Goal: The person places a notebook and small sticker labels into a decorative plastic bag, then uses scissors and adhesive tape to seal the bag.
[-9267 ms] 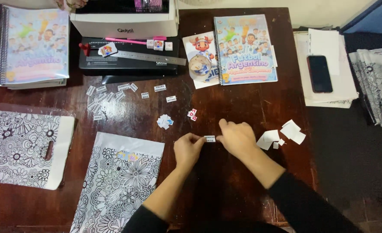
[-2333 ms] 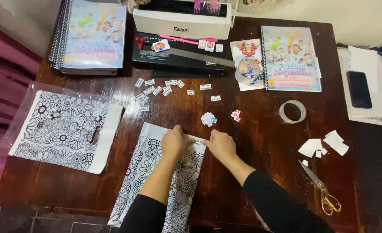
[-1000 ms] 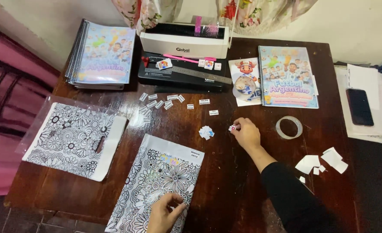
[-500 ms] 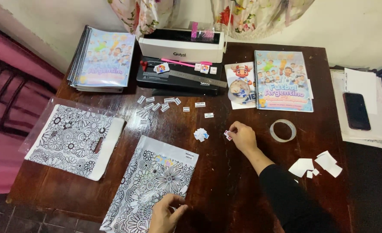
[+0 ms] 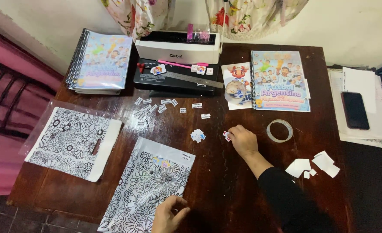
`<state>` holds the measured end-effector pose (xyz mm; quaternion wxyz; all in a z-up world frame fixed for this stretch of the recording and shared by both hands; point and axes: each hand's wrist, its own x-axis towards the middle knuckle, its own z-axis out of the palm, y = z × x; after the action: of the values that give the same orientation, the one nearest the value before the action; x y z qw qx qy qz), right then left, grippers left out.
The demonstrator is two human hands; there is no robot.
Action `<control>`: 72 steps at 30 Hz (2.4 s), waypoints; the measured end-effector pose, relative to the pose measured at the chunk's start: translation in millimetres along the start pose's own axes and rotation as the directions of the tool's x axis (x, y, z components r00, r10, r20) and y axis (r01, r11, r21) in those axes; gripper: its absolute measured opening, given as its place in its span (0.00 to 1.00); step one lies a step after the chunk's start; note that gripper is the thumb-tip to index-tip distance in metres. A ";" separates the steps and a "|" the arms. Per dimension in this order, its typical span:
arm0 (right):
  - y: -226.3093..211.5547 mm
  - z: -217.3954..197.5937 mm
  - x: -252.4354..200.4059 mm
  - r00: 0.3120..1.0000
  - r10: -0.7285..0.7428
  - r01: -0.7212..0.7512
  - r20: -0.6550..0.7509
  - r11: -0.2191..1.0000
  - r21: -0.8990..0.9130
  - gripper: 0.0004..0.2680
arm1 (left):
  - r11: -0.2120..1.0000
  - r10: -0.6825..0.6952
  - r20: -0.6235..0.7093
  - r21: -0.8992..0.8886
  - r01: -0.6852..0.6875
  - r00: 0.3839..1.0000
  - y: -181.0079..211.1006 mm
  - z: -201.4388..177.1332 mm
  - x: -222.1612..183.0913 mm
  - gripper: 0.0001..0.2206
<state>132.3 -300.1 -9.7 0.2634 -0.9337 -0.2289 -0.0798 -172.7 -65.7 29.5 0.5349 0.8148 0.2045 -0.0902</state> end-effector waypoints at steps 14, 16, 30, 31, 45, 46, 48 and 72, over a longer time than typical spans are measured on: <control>2.6 -17.6 1.1 0.875 0.304 -0.463 0.377 0.754 0.466 0.04 | 0.990 -0.013 0.013 -0.138 0.015 1.000 28.0 -6.5 25.4 0.10; -14.0 -26.3 -9.8 0.861 0.301 -0.498 0.410 0.666 0.556 0.05 | 0.989 0.100 -0.018 -0.105 -0.102 0.995 53.6 -5.9 51.9 0.09; -10.3 -32.7 0.1 0.747 0.574 -0.663 0.335 0.685 0.303 0.04 | 0.960 0.255 0.061 0.101 -0.260 0.965 85.7 71.1 146.2 0.12; -4.8 -33.0 -5.8 0.723 0.599 -0.691 0.345 0.633 0.349 0.04 | 0.966 0.242 0.069 0.081 -0.247 0.968 89.6 71.3 140.4 0.12; -6.8 -1.3 -5.8 0.730 0.517 -0.638 0.447 0.281 0.717 0.04 | 0.956 0.066 0.071 -0.290 -0.043 0.995 92.4 89.2 149.9 0.12; -4.2 6.1 -1.2 0.715 0.537 -0.666 0.449 0.325 0.672 0.05 | 0.966 0.116 0.060 -0.238 -0.099 0.991 83.9 87.9 147.2 0.12; 1.7 11.3 3.8 0.701 0.557 -0.689 0.446 0.365 0.626 0.05 | 0.971 0.169 0.053 -0.182 -0.157 0.984 79.7 84.5 137.8 0.12; -91.0 -143.6 -167.0 0.735 0.612 -0.395 0.291 0.038 0.918 0.02 | 0.800 0.216 0.324 -0.600 0.023 0.921 186.7 96.3 33.0 0.09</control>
<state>-61.8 -371.4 108.6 0.7948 -0.5835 0.1417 0.0878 -55.8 -209.6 133.7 0.7950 0.5836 0.0735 -0.1483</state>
